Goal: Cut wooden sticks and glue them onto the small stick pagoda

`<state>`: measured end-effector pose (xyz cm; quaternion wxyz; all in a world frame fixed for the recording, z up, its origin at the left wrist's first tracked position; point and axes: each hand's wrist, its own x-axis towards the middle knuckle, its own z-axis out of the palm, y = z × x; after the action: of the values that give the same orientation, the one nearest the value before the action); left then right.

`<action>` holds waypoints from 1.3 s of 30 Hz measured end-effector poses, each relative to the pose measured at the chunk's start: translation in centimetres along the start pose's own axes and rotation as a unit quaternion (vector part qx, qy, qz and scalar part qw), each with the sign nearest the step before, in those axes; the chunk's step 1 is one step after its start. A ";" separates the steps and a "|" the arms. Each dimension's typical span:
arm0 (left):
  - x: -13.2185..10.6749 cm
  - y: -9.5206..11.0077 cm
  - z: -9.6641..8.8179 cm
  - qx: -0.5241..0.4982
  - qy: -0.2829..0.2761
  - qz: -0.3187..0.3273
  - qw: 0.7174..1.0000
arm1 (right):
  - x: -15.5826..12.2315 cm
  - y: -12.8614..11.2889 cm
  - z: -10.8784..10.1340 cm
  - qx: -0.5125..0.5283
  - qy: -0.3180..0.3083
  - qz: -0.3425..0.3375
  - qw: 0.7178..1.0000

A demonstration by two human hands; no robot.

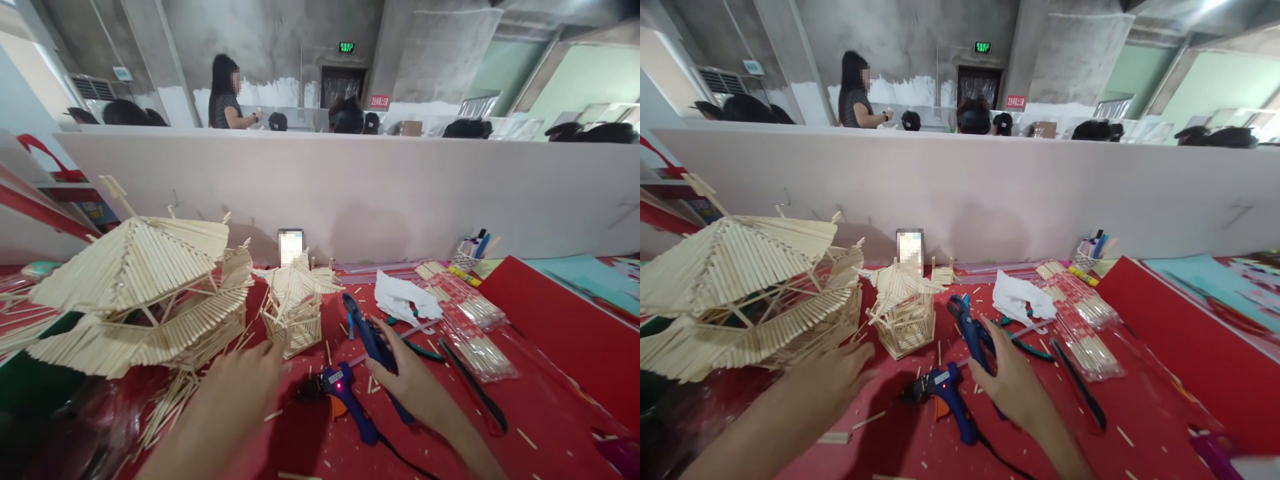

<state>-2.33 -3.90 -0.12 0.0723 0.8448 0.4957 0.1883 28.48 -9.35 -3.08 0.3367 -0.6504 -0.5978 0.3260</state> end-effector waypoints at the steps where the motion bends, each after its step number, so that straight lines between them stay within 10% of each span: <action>1: -0.1 1.4 0.0 0.036 -0.013 0.021 0.999 | 0.0 0.0 0.2 0.045 -0.004 0.011 0.999; 4: 1.1 4.6 0.2 0.099 0.003 0.006 0.995 | -0.2 -0.6 1.3 0.247 -0.044 0.046 0.967; 9: 3.7 6.3 0.2 0.151 0.012 -0.028 0.988 | 0.2 -2.7 4.0 0.599 -0.098 0.076 0.791; 13: 4.4 7.3 -0.1 0.198 -0.014 -0.039 0.979 | 1.6 -4.8 6.2 0.685 -0.064 0.075 0.722; 28: 4.3 4.7 1.0 0.279 0.108 0.152 0.942 | 3.9 -7.0 8.2 0.732 -0.110 0.112 0.663; 39: 4.6 6.6 0.8 0.217 0.009 0.039 0.975 | 3.7 -7.5 8.3 0.734 -0.123 0.141 0.653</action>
<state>5.35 -3.15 2.37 -0.1251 0.8569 0.4925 0.0866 17.74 -4.78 -1.60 0.5778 -0.2222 -0.1009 0.7788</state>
